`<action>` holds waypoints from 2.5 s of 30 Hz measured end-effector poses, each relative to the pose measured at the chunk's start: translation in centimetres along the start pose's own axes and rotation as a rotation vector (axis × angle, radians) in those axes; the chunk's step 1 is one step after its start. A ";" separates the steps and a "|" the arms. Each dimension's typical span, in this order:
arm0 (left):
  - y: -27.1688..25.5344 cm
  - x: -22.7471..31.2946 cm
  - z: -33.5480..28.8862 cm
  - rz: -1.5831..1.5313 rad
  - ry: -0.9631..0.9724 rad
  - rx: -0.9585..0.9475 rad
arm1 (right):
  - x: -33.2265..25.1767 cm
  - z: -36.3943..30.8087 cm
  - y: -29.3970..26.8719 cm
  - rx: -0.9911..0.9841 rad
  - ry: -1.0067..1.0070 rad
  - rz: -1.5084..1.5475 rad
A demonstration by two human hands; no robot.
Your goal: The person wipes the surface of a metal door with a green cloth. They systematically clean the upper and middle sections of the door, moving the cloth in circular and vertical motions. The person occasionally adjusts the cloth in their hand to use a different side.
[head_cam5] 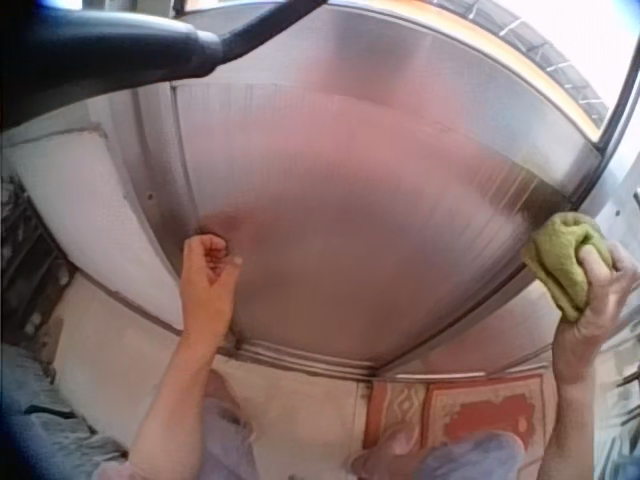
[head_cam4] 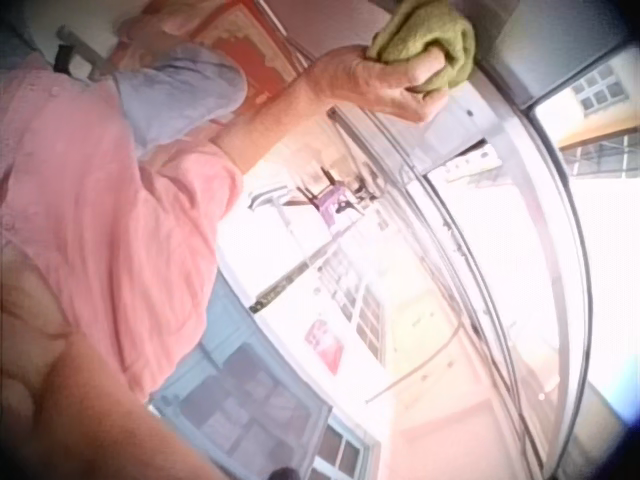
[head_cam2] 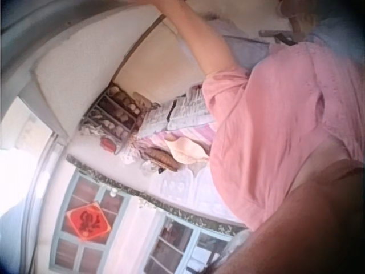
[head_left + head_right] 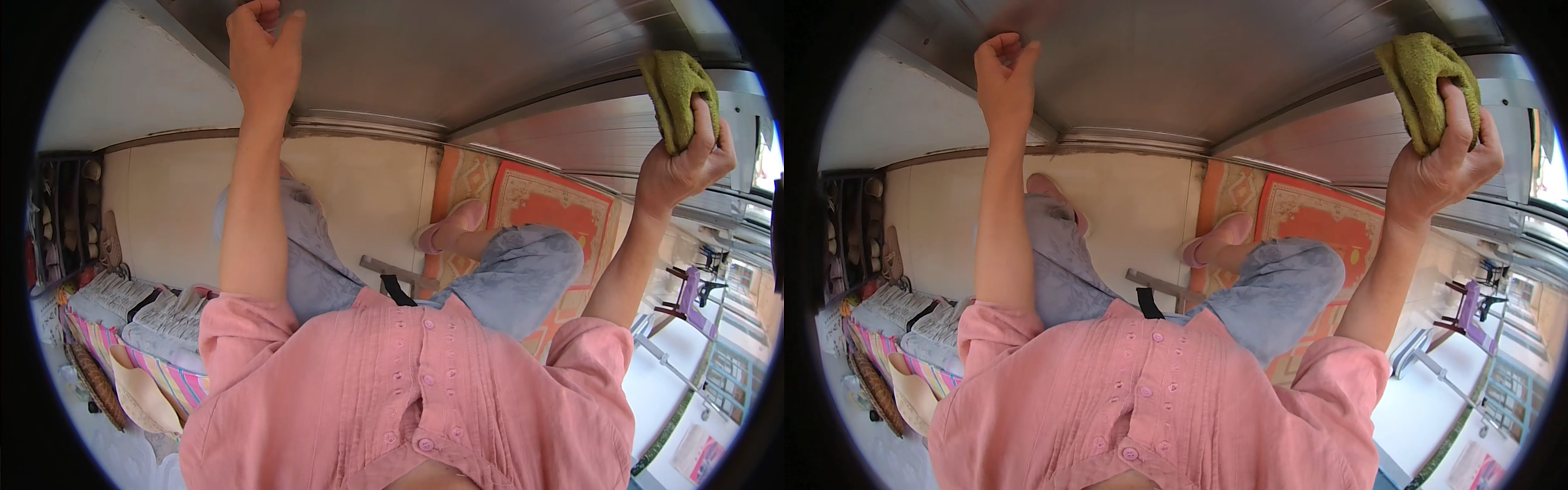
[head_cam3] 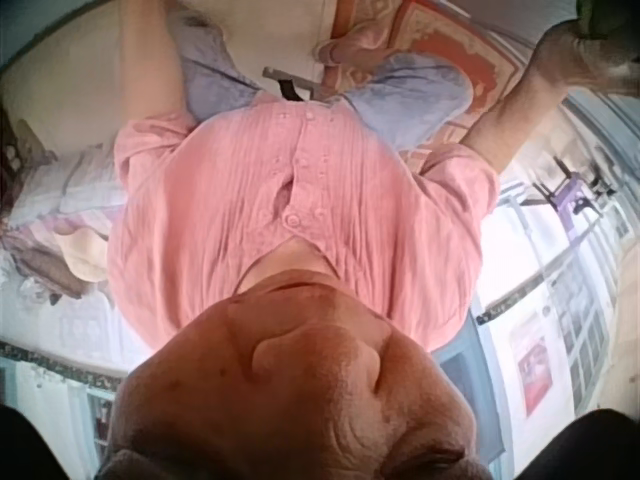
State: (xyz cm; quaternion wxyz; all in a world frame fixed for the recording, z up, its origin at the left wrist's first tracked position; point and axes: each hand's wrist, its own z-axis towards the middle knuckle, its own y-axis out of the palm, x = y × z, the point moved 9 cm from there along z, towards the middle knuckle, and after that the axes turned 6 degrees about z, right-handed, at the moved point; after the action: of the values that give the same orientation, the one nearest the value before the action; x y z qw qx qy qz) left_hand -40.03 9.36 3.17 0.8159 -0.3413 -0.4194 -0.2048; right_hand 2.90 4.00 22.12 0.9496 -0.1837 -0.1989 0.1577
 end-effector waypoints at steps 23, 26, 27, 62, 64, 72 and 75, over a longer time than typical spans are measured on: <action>-3.5 -2.7 -0.4 -0.334 -0.335 -0.191 | -15.4 -49.7 27.9 -0.018 2.435 1.132; -3.6 -2.4 -0.4 -0.352 -0.304 -0.249 | -18.1 -56.3 34.2 0.134 2.700 1.145; -3.5 -2.5 -0.3 -0.355 -0.311 -0.245 | -19.6 -55.7 36.0 0.105 2.748 1.147; -4.7 -0.8 -3.7 -0.564 -0.162 -0.001 | -18.1 -9.2 13.6 -0.470 1.703 2.066; -3.8 2.6 -6.6 -0.563 -0.098 -0.106 | -16.5 -8.5 11.0 -0.459 1.571 1.919; -1.6 9.0 -12.3 -1.017 -0.285 -0.246 | -20.4 -3.1 1.7 -0.725 0.590 1.677; -6.8 11.8 -5.9 -0.799 -0.007 -0.013 | -15.8 -5.3 0.0 -0.727 0.663 1.602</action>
State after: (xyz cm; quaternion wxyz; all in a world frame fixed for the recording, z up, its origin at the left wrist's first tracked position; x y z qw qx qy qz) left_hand -34.40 -0.11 13.07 0.6683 -0.1571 -0.5206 -0.5077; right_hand -8.58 -3.39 12.49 0.4506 -0.5869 0.2301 0.6322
